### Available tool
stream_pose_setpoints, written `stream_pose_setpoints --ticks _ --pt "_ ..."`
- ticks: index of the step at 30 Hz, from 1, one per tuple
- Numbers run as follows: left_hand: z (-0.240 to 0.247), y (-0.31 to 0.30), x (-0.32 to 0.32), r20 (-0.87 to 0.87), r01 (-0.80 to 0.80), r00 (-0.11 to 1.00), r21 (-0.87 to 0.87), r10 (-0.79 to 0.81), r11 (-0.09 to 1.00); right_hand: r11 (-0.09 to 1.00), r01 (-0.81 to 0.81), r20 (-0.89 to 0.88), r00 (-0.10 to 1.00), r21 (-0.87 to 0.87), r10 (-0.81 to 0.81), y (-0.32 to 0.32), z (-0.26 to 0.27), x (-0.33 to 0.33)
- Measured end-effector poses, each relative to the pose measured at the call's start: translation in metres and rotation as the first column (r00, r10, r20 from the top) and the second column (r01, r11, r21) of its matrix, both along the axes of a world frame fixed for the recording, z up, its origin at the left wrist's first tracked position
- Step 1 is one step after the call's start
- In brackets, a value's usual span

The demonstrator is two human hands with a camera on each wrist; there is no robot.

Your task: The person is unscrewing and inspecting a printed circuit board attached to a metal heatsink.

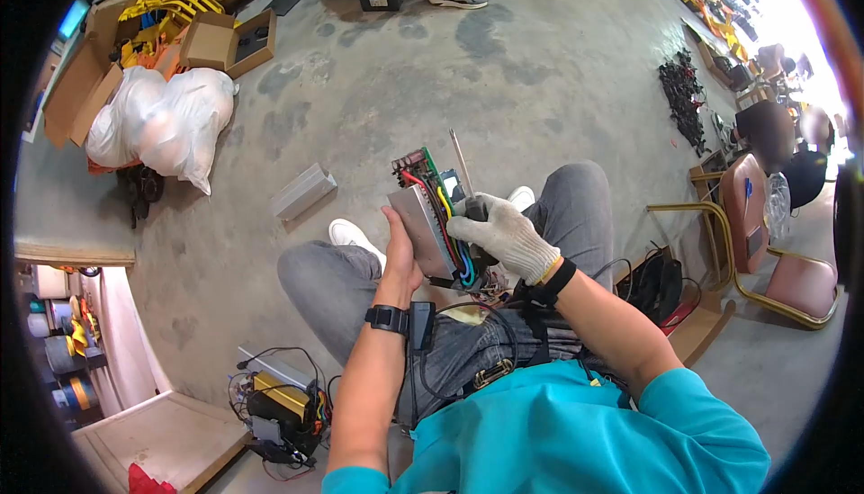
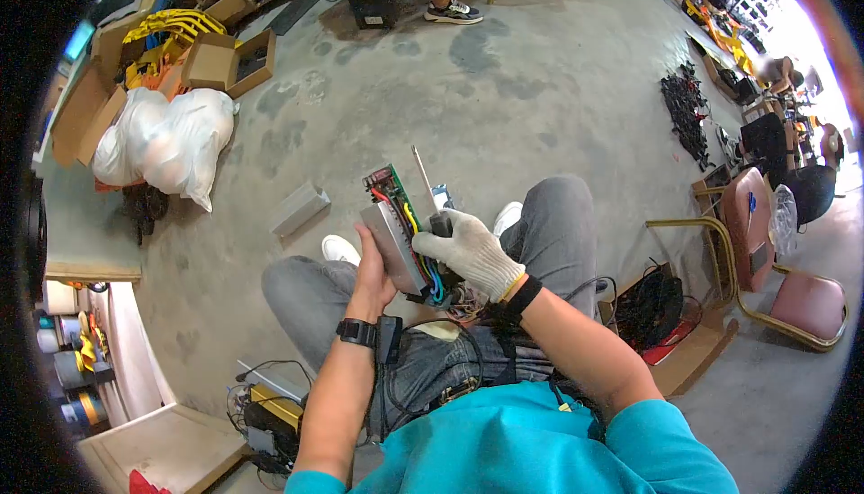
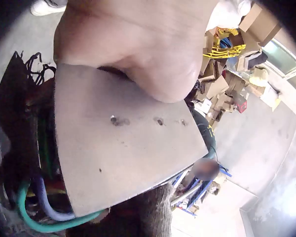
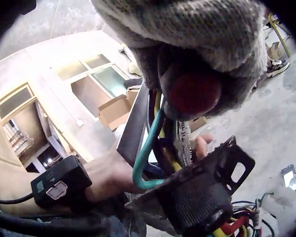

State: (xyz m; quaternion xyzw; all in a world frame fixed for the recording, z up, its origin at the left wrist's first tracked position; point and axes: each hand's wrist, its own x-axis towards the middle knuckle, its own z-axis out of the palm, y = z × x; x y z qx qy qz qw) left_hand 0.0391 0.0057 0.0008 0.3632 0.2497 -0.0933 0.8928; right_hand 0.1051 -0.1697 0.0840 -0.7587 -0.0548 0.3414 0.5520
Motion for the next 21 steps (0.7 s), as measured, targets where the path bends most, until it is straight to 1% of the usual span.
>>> stream_pose_setpoints --ticks 1,3,5,7,9,10,11,12,13,16,18,19,21 --pt "0.002 0.0 -0.001 -0.001 -0.005 1.0 -0.003 0.005 1.0 1.0 -0.023 0.007 1.0 -0.01 0.023 0.0 -0.002 0.001" --pt "0.004 -0.002 -0.002 -0.007 -0.005 1.0 0.055 0.005 0.999 0.999 -0.028 0.013 1.0 -0.019 0.028 0.002 -0.002 -0.001" --pt "0.0 -0.002 -0.003 -0.019 -0.009 1.0 0.07 0.011 0.998 0.999 -0.03 0.019 0.999 -0.027 0.03 0.004 0.004 -0.003" --pt "-0.004 -0.003 -0.003 -0.032 -0.01 0.999 0.087 0.013 0.996 0.989 -0.064 0.058 0.996 -0.134 0.072 0.01 0.02 -0.007" --pt "-0.007 -0.002 -0.003 -0.099 -0.016 0.995 0.1 0.026 0.995 0.992 -0.055 0.049 0.997 -0.11 0.06 0.011 0.017 -0.009" --pt "-0.008 -0.002 -0.003 -0.1 -0.015 0.995 0.1 0.025 0.995 0.995 -0.046 0.04 0.998 -0.085 0.05 0.012 0.014 -0.01" --pt "-0.01 -0.002 -0.003 -0.149 -0.01 0.988 0.124 0.029 0.992 0.987 -0.047 0.076 0.995 -0.153 0.059 0.013 0.006 -0.009" --pt "-0.01 -0.003 -0.003 -0.197 -0.005 0.98 0.148 0.034 0.989 0.987 -0.045 0.074 0.996 -0.154 0.056 0.015 0.003 -0.01" --pt "-0.01 -0.003 -0.003 -0.197 -0.003 0.98 0.148 0.032 0.989 0.987 -0.029 0.098 0.994 -0.161 0.045 0.016 0.001 -0.011" --pt "-0.008 -0.006 -0.003 -0.173 0.015 0.985 0.173 0.015 0.985 0.983 -0.004 0.121 0.992 -0.183 0.026 0.02 -0.005 -0.01" --pt "-0.008 -0.007 -0.005 -0.138 0.069 0.99 0.209 -0.04 0.976 0.98 0.002 0.12 0.993 -0.199 0.023 0.021 -0.005 -0.008" --pt "-0.012 -0.007 -0.007 -0.138 0.069 0.99 0.209 -0.041 0.975 0.978 0.0 0.114 0.993 -0.211 0.025 0.021 -0.002 -0.006" --pt "-0.022 -0.004 -0.009 0.03 0.041 0.998 0.265 -0.051 0.963 0.975 0.0 0.111 0.993 -0.222 0.025 0.023 0.0 -0.006"
